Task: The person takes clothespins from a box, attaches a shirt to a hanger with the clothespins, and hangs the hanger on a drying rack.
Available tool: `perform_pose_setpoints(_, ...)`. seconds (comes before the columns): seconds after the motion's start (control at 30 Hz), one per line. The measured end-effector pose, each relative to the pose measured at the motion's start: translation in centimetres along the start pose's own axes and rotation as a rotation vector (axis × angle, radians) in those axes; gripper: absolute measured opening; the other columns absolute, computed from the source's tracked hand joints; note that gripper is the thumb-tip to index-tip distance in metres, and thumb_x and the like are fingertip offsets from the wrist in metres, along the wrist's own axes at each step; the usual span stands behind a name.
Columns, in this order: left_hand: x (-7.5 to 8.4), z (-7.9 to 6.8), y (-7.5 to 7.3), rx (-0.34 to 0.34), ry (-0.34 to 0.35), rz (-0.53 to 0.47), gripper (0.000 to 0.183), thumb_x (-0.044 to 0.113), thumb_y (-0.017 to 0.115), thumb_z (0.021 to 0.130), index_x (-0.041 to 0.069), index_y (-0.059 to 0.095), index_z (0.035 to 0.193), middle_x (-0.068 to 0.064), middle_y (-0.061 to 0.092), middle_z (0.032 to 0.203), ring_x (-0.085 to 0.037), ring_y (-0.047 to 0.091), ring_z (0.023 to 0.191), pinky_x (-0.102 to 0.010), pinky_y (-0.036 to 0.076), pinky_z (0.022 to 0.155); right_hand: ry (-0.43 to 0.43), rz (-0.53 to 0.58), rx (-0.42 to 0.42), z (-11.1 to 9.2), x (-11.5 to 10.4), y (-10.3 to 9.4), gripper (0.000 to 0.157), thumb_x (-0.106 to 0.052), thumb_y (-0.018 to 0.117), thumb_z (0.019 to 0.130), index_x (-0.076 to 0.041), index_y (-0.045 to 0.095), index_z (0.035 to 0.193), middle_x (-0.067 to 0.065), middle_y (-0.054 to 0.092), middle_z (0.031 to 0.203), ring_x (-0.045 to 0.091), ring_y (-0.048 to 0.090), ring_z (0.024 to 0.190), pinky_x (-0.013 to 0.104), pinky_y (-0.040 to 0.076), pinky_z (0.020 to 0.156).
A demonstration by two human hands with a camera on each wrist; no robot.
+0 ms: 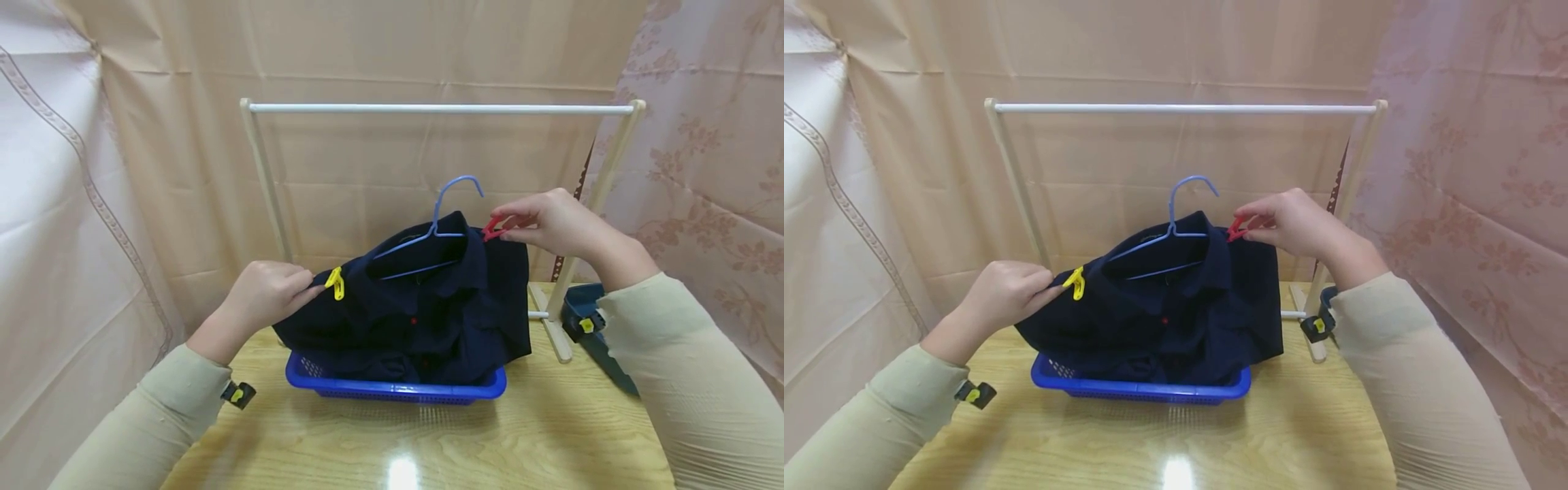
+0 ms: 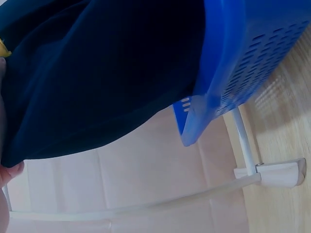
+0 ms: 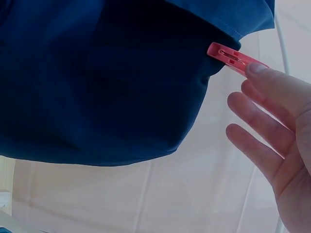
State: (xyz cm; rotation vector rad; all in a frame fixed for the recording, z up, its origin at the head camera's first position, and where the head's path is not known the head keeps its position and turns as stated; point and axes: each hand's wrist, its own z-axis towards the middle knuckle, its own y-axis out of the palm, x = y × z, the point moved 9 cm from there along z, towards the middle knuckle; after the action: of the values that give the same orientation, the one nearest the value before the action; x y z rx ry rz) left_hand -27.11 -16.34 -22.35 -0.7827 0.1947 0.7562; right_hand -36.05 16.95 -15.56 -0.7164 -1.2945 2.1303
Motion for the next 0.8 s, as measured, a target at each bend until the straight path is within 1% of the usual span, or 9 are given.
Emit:
perform_pose_setpoints(0.2,0.5,0.0,-0.2,0.02,0.024,-0.007,0.042,0.03,0.049,0.097,0.014,0.035,0.06,0.008,0.023,0.056,-0.008,0.018,0.042,-0.021,0.014,0.04,0.012,0.02,-0.01,-0.1,0.1,0.2,0.037,-0.008,0.073,0.082,-0.012,0.066,0.117,0.002,0.068,0.105,0.017,0.068,0.085,0.034,0.054,0.071)
perform_pose_setpoints(0.33,0.8,0.0,-0.4,0.038,0.03,-0.016,0.042,0.028,0.05,0.097,0.014,0.035,0.06,0.007,0.025,0.055,-0.008,0.02,0.042,-0.021,0.015,0.04,0.011,0.023,0.002,-0.2,0.3,0.1,0.037,-0.009,0.073,0.081,-0.013,0.065,0.118,0.001,0.068,0.105,0.019,0.068,0.084,0.035,0.054,0.07)
perform_pose_setpoints(0.5,0.9,-0.2,-0.5,0.057,0.028,-0.019,0.041,0.027,0.051,0.096,0.014,0.036,0.061,0.007,0.026,0.055,-0.008,0.021,0.042,-0.021,0.017,0.039,-0.005,0.038,0.033,-0.5,0.1,-0.1,0.038,-0.01,0.073,0.082,-0.01,0.065,0.118,0.003,0.069,0.102,0.02,0.068,0.083,0.036,0.054,0.071)
perform_pose_setpoints(0.63,0.7,-0.3,-0.6,0.065,0.012,-0.013,0.041,0.027,0.051,0.096,0.013,0.037,0.061,0.006,0.028,0.054,-0.009,0.024,0.041,-0.021,0.018,0.038,0.009,0.066,0.067,-0.8,0.2,-0.5,0.038,-0.011,0.074,0.082,-0.009,0.065,0.118,0.005,0.069,0.101,0.021,0.068,0.083,0.038,0.053,0.072)
perform_pose_setpoints(0.7,0.6,-0.4,-0.6,0.072,0.003,-0.009,0.041,0.027,0.051,0.096,0.013,0.037,0.06,0.006,0.028,0.054,-0.009,0.025,0.04,-0.021,0.019,0.038,0.01,0.066,0.091,-1.1,0.4,-0.8,0.038,-0.011,0.075,0.081,-0.01,0.065,0.118,0.005,0.068,0.103,0.02,0.068,0.084,0.038,0.053,0.072)
perform_pose_setpoints(0.8,0.4,-0.6,-0.7,0.082,-0.009,0.0,0.041,0.027,0.051,0.096,0.013,0.038,0.06,0.006,0.027,0.054,-0.009,0.025,0.04,-0.021,0.019,0.038,0.006,0.056,0.129,-1.6,0.6,-1.4,0.04,-0.012,0.076,0.08,-0.011,0.065,0.118,0.004,0.067,0.108,0.018,0.067,0.087,0.034,0.053,0.073)
